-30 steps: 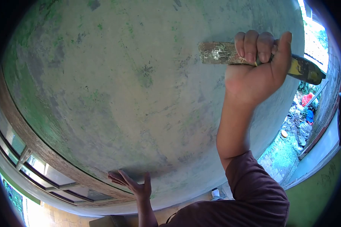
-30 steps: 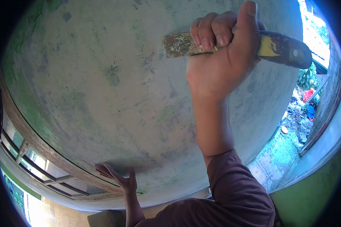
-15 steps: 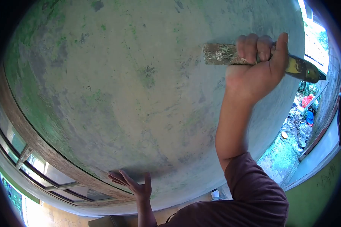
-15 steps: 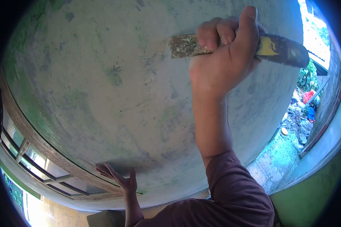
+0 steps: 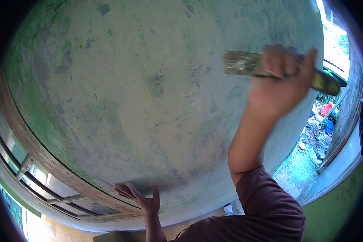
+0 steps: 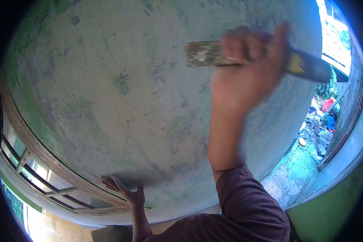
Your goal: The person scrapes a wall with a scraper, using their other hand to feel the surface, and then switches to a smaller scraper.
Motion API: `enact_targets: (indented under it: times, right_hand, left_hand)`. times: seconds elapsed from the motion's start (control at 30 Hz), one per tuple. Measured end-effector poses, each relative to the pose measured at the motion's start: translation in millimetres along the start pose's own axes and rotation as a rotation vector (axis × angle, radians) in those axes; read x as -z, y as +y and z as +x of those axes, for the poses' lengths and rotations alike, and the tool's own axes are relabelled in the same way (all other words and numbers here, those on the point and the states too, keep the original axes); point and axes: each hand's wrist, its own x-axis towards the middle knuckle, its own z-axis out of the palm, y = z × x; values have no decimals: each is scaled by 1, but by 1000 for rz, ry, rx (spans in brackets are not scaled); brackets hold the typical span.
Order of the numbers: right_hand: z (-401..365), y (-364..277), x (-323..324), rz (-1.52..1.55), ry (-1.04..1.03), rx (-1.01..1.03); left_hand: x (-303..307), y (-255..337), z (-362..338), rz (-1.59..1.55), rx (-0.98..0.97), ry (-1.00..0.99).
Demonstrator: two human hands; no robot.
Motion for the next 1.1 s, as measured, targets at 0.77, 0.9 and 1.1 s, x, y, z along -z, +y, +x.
enact_targets:
  times: [0.77,0.9,1.1]
  right_hand:
    - [-3,3,-8,22,-100,51]
    - [-6,18,-10,-152,-30,93]
    - [-1,5,0,13,-122,46]
  left_hand:
    - [1,-2,0,-20,1,-6]
    - [3,-1,-1,-28,-1,-26]
    - [-1,-1,-2,-30,30,-23]
